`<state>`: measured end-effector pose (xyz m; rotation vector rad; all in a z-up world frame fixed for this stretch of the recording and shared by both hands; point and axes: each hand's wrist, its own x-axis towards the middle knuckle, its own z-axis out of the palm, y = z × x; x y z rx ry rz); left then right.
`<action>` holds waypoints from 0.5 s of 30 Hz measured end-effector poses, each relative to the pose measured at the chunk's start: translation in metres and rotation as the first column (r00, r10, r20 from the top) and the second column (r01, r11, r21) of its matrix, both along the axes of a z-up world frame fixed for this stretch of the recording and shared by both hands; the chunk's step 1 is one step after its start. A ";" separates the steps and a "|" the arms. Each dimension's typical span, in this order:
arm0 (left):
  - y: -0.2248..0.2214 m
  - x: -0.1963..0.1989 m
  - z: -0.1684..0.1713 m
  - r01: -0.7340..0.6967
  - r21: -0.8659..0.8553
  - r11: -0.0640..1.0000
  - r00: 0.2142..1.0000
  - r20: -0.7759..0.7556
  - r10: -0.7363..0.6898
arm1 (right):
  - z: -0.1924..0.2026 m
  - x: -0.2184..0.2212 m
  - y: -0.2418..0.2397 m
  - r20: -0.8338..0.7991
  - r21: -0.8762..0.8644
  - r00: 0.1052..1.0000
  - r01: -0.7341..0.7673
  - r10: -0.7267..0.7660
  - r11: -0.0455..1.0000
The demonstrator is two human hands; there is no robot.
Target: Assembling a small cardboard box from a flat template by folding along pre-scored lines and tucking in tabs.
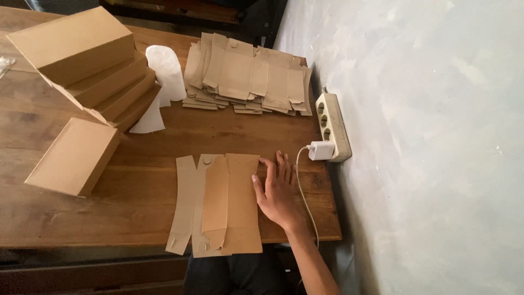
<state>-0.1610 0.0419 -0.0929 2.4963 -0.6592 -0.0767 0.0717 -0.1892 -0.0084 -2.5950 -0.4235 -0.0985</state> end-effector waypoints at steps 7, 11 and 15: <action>-0.046 0.130 0.126 -0.127 -0.160 0.979 0.965 0.210 0.160 | -0.001 0.000 -0.002 0.008 0.024 1.000 -0.003 0.003 1.000; -0.055 0.139 0.076 -0.319 0.064 0.946 0.852 0.457 0.257 | 0.009 -0.008 -0.008 0.010 -0.007 0.997 -0.078 0.078 0.997; -0.056 0.140 0.082 -0.336 0.036 0.941 0.862 0.415 0.291 | 0.016 -0.032 -0.014 0.024 -0.017 0.989 -0.146 0.146 0.989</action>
